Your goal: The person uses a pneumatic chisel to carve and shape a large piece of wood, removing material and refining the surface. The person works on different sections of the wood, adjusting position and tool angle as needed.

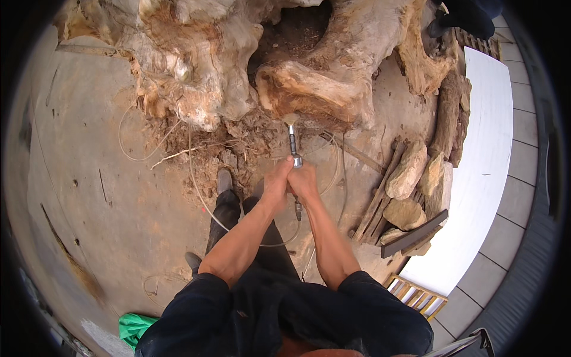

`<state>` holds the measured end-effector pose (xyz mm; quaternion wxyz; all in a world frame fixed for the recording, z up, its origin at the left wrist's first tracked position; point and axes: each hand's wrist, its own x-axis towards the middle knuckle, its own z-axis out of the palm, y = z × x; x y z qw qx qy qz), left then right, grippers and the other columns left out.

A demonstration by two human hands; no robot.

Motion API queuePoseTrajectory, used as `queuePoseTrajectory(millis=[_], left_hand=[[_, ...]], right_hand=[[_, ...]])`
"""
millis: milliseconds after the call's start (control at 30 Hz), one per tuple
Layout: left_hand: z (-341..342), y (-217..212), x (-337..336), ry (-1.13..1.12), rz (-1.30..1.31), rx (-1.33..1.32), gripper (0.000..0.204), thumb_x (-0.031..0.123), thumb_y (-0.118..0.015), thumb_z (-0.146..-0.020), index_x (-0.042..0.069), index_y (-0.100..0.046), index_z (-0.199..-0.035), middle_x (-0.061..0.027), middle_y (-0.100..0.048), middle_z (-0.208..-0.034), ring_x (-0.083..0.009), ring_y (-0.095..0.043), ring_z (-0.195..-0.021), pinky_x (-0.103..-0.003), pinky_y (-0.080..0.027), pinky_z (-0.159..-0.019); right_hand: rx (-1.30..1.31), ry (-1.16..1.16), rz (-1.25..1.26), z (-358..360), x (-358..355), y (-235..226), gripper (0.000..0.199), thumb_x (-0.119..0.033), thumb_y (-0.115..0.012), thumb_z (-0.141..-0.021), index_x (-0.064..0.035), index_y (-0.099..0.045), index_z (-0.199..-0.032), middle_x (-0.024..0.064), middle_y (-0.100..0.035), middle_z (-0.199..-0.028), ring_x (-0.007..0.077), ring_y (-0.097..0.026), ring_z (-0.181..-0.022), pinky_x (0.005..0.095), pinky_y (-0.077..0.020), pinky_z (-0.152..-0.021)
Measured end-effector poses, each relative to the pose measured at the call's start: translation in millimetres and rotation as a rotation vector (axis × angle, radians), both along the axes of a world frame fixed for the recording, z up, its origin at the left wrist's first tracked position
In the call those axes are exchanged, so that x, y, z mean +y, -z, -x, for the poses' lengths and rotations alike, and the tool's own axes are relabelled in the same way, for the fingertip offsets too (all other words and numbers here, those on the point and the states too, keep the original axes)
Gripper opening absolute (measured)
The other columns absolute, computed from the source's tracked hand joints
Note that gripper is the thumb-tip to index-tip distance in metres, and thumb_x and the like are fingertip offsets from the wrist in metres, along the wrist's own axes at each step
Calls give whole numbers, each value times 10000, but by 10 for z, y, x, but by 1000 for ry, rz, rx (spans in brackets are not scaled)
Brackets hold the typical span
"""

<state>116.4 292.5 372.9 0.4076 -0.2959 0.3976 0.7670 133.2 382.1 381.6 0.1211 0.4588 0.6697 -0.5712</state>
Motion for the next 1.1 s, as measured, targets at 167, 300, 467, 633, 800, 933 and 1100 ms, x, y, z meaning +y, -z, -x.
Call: queuePoseTrajectory(millis=[167, 300, 467, 633, 800, 933, 1100], left_hand=[[320, 16, -13, -35, 49, 110, 376, 447, -746, -979, 76, -725, -1034, 5, -640, -824, -104, -549, -649, -289, -415, -527], [415, 57, -26, 14, 104, 152, 371, 419, -725, -995, 51, -728, -1044, -1, -640, -811, -101, -552, -626, -277, -420, -507], [186, 231, -156, -45, 111, 118, 350, 358, -678, -1033, 19, -734, -1098, -18, -661, -845, -108, -576, -642, -275, -446, -505], [163, 52, -153, -116, 84, 104, 350, 392, -688, -1026, 43, -710, -1039, -32, -655, -874, -126, -604, -711, -292, -476, -584], [432, -31, -308, -28, 2, 120, 359, 368, -721, -1007, 22, -702, -1102, -50, -662, -915, -154, -619, -773, -313, -486, -624], [722, 25, -305, 25, 27, 163, 466, 353, -788, -955, -32, -673, -1191, -100, -687, -1092, -189, -645, -990, -357, -523, -825], [966, -60, -241, -3, -70, 154, 547, 343, -828, -922, -78, -643, -1219, -120, -686, -1151, -208, -635, -1085, -387, -512, -963]], right_hand=[[135, -58, -108, 362, -41, -52, 184, -147, -635, -944, 9, -665, -852, 69, -642, -729, 129, -567, -581, 332, -401, -454], [82, 77, 90, 402, -42, 54, 188, -137, -623, -935, 9, -669, -826, 74, -641, -710, 145, -570, -576, 349, -399, -456], [-12, 12, 96, 358, -158, -166, 192, -142, -642, -900, 26, -676, -814, 98, -646, -684, 185, -607, -603, 385, -437, -500], [4, -99, 40, 237, -138, 91, 218, -170, -670, -868, 47, -671, -843, 144, -689, -731, 214, -639, -677, 405, -487, -607], [114, -209, -82, 439, -167, -22, 228, -183, -663, -852, 45, -682, -861, 182, -703, -762, 260, -671, -711, 412, -508, -651], [119, -267, -165, 752, -149, -202, 242, -193, -655, -852, 41, -688, -901, 224, -713, -812, 333, -703, -774, 437, -524, -697], [125, -283, -214, 958, -94, -231, 262, -212, -645, -866, 37, -696, -930, 265, -719, -866, 407, -712, -841, 466, -532, -737]])
